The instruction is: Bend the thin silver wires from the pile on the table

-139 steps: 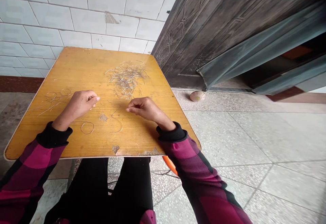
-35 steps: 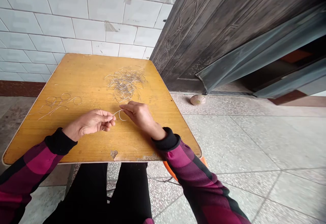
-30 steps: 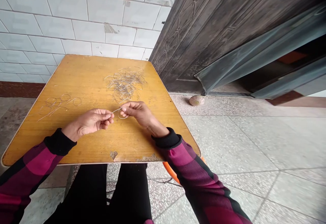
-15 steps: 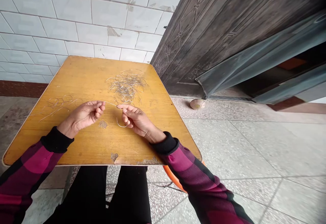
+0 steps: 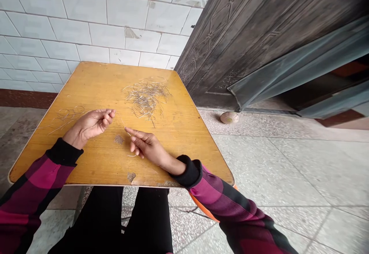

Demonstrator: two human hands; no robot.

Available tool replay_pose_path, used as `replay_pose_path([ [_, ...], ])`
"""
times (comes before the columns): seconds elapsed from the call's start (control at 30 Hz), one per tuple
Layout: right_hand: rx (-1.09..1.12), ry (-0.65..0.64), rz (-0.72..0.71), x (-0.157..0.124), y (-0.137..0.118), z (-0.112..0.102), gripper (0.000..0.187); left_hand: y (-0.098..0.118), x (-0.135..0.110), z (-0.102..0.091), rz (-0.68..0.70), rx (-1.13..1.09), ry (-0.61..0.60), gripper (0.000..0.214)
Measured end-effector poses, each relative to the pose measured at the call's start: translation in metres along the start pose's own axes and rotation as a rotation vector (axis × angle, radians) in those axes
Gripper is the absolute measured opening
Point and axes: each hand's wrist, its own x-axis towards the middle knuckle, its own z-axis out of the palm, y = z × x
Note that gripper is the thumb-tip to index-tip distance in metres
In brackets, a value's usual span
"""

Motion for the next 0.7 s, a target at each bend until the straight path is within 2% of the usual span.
replay_pose_path([
  [0.43, -0.525, -0.116, -0.282, -0.008, -0.006, 0.000, 0.038, -0.002, 0.004, -0.005, -0.058, 0.269, -0.100, 0.042],
  [0.7, -0.582, -0.190, -0.325, -0.009, -0.007, 0.001, 0.037, -0.010, 0.012, -0.008, -0.065, 0.416, -0.170, 0.029],
])
